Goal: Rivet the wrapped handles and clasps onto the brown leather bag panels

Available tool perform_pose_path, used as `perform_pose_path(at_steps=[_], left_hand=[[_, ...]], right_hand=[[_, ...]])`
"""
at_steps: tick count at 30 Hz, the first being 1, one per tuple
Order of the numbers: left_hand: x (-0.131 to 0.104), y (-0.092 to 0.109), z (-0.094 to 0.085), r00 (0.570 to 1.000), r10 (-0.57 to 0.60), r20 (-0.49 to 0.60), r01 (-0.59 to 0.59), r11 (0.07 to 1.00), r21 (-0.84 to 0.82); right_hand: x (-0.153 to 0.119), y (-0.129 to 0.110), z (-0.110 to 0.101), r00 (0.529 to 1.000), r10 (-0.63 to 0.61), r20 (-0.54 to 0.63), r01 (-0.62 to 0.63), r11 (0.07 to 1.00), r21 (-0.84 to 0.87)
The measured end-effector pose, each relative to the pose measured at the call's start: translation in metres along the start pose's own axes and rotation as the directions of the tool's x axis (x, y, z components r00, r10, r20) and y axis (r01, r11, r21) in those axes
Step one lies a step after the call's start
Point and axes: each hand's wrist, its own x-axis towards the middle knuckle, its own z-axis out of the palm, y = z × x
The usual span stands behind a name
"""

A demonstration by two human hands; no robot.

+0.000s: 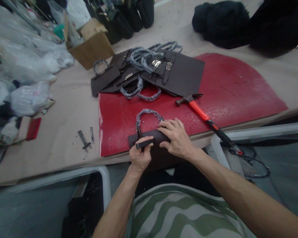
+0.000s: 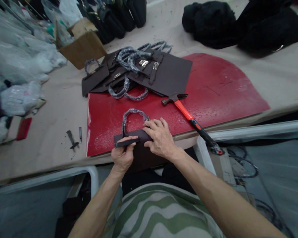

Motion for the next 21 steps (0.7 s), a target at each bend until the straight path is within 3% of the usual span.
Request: perform_pose_path(at_steps=[11,17,21], left_hand=[[0.003,0.004,0.007,1.0,0.015,0.012,-0.016,0.995,0.099],[-0.002,0.002,0.009,0.999,-0.045,-0.023,0.045,0.999,0.001],[-0.011,0.0,0.006,0.997,-0.026,-0.074,0.023,0.999,-0.037]], right_hand=[[0.0,0.002,0.0,1.0,-0.009,-0.015,0.009,0.999,0.033],[-0.001,0.002,0.0,1.0,-0.018,-0.019,0.018,0.999,0.031],[-0.001,0.003,0.002,0.999,-0.029,-0.028,0.029,1.0,0.009]])
